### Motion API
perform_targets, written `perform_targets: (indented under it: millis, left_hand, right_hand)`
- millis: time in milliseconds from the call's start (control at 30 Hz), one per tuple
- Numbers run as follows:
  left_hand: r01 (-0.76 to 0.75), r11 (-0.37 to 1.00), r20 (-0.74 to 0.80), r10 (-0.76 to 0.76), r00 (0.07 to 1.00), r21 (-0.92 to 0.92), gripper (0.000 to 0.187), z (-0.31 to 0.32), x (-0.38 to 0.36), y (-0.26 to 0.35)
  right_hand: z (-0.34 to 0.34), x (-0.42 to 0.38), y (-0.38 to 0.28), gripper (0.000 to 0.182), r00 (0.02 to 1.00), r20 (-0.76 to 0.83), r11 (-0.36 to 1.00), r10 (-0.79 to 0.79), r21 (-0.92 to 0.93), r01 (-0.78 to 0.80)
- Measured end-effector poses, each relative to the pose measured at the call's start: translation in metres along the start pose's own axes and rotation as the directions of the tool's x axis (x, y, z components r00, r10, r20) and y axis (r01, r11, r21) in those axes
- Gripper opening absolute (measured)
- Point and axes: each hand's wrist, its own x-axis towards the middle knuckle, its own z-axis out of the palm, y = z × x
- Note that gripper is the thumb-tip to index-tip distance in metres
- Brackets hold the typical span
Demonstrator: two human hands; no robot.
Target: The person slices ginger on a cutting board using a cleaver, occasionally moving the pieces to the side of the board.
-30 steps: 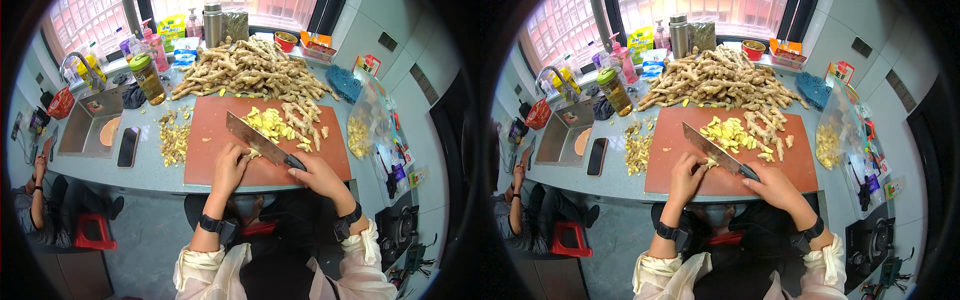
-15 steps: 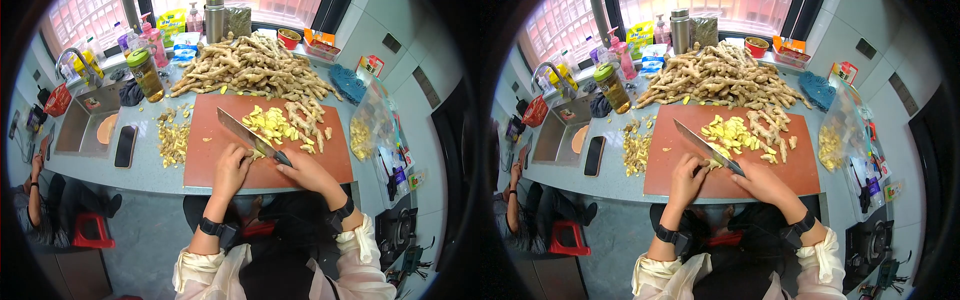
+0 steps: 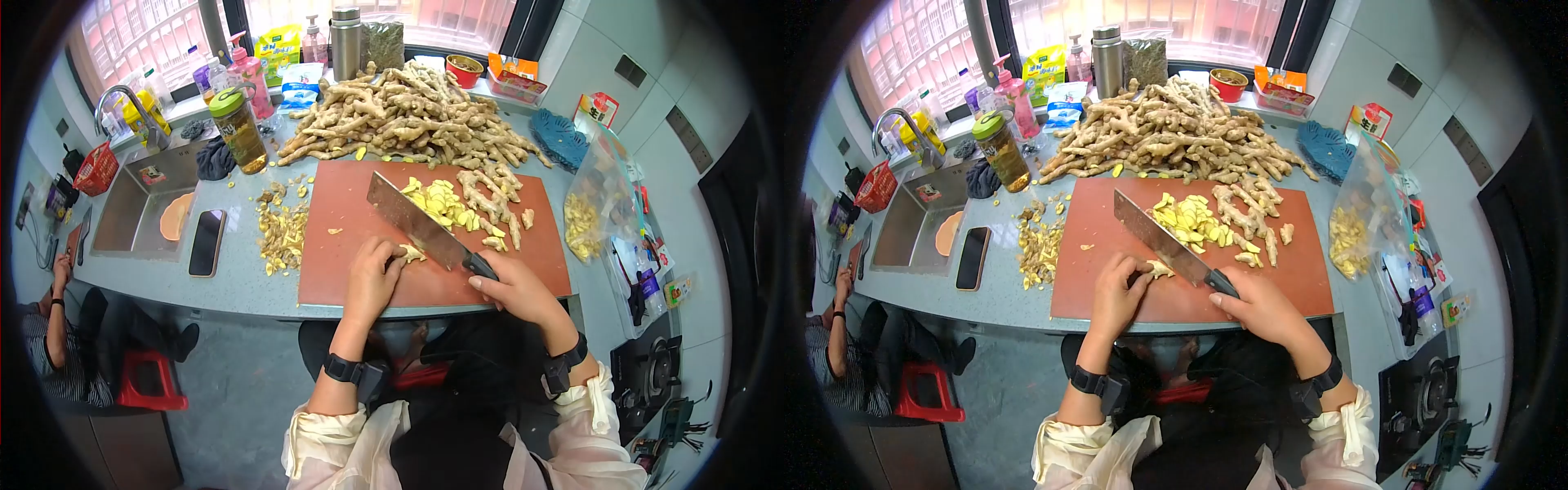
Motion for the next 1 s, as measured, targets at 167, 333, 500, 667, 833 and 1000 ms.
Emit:
perform_targets:
  millis: [167,333,500,667,833,1000]
  left_hand:
    - [0.011,1.0,-0.003,-0.01,1.0,0.006,0.014,-0.001,-0.001,0.002]
    - [0.02,1.0,0.003,-0.02,1.0,0.014,0.014,-0.001,0.001,0.002]
    - [-0.005,1.0,0.004,0.005,1.0,0.02,0.014,-0.001,0.001,-0.001]
    - [-0.02,1.0,-0.027,0.02,0.999,-0.001,0.012,0.001,0.002,-0.002]
    - [-0.021,1.0,-0.018,0.021,1.0,0.008,0.012,0.0,0.002,0.002]
    - [-0.032,0.999,-0.033,0.032,0.999,-0.007,0.012,0.0,0.003,0.002]
  right_hand:
    - [0.003,-0.001,0.003,0.025,0.998,0.003,0.991,-0.061,-0.117,0.061]
    - [0.003,0.001,0.0,0.026,0.999,-0.003,0.984,-0.044,-0.171,0.043]
    - [0.006,0.004,0.002,0.03,0.993,-0.006,0.901,-0.119,-0.42,0.105]
    - [0.005,0.011,-0.008,0.031,0.996,0.028,0.868,-0.081,-0.489,0.085]
    - [0.017,0.034,-0.011,0.028,0.997,0.001,0.863,-0.082,-0.499,0.072]
    - [0.026,0.052,-0.011,0.034,0.991,-0.011,0.885,-0.131,-0.452,0.111]
